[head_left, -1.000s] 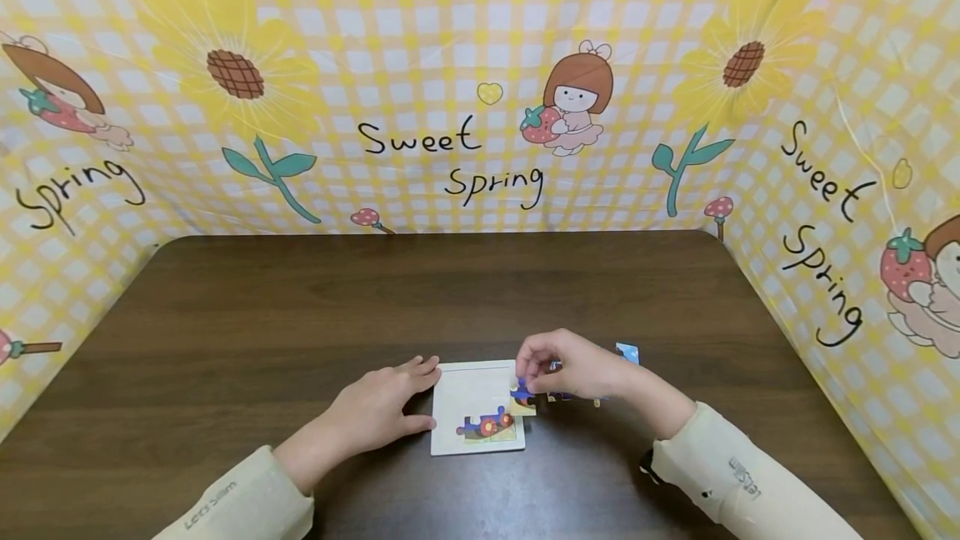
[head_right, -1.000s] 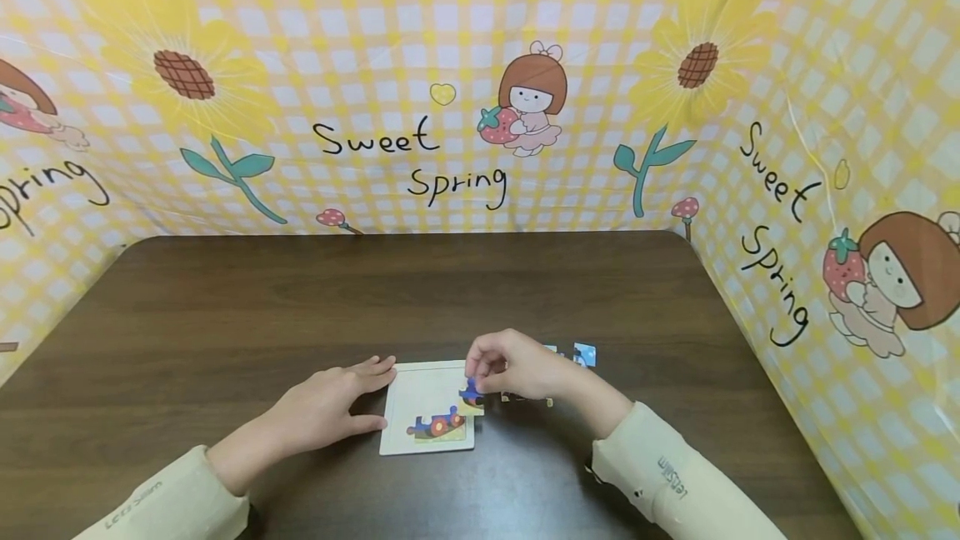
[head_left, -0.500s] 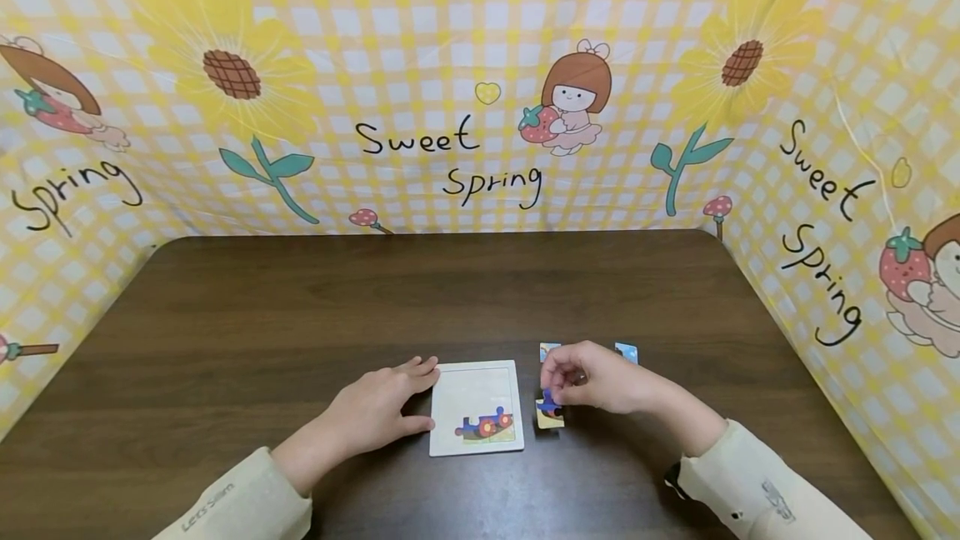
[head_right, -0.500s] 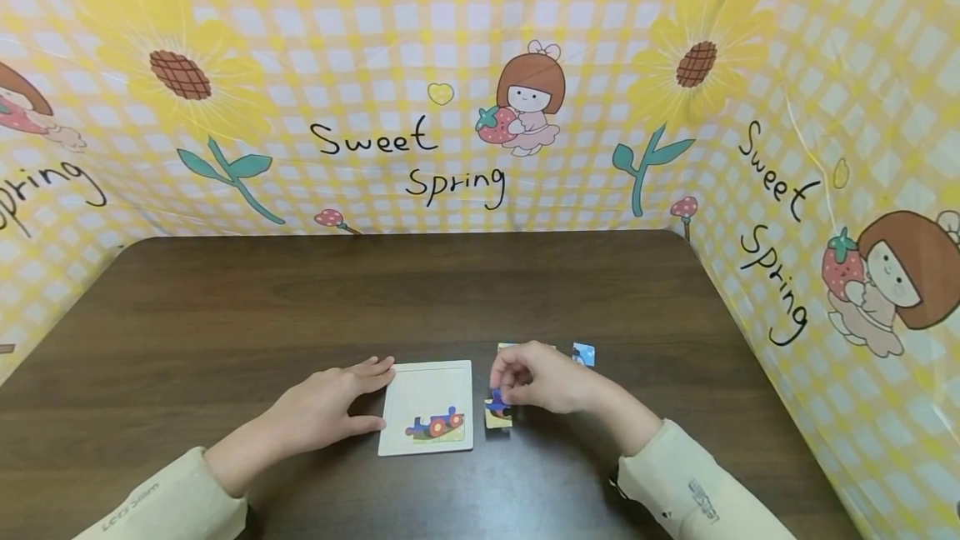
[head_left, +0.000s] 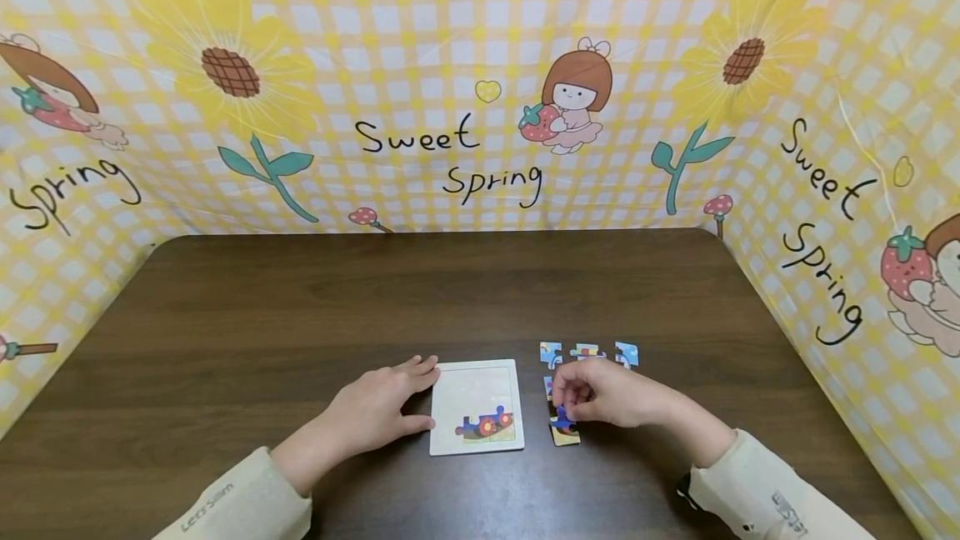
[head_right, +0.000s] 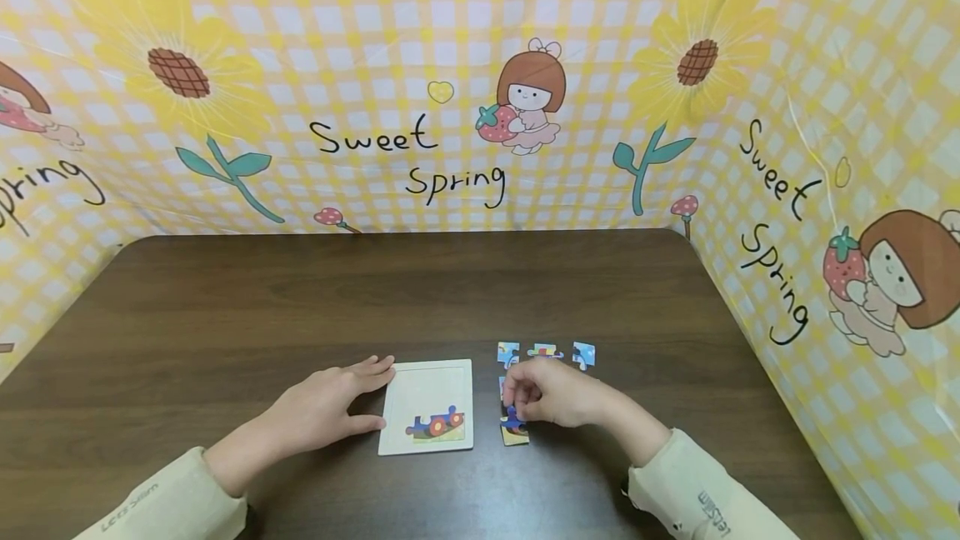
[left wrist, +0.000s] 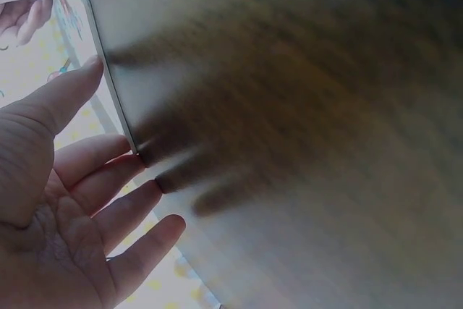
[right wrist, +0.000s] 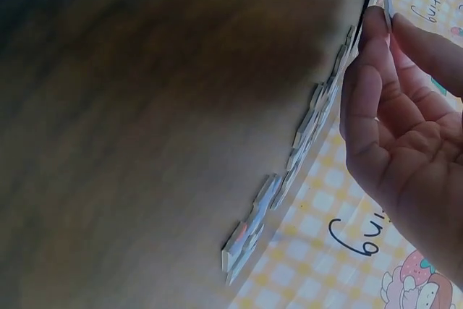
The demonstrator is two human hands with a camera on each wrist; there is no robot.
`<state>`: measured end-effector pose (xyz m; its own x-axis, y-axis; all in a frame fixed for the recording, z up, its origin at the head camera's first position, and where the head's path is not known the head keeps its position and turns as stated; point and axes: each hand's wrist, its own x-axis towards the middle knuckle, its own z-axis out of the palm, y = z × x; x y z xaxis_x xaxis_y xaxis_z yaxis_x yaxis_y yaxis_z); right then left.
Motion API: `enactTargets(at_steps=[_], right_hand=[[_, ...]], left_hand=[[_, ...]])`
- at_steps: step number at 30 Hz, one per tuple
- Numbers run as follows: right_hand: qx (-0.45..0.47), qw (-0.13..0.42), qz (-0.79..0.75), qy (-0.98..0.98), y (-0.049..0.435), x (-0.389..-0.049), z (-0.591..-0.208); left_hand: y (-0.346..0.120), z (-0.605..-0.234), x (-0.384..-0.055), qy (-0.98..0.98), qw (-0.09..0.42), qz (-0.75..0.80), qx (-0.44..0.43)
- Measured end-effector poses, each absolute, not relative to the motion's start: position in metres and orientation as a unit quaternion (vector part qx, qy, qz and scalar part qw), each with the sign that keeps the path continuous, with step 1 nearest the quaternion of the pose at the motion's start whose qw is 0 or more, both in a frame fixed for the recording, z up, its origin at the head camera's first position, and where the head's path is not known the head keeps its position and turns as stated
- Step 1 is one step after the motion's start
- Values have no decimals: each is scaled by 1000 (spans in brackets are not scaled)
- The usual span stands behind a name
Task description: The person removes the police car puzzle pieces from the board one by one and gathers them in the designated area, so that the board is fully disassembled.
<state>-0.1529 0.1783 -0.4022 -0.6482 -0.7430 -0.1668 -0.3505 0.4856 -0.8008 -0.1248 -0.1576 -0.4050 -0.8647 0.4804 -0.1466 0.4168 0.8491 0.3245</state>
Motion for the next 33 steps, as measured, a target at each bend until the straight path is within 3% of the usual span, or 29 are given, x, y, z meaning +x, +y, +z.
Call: enactTargets(at_steps=[19, 33], right_hand=[[-341, 205, -323, 859, 161, -161, -396], [-392, 225, -295, 842, 106, -168, -399]], left_hand=[[-157, -403, -123, 955, 110, 147, 234], [-157, -404, -123, 955, 106, 148, 235]])
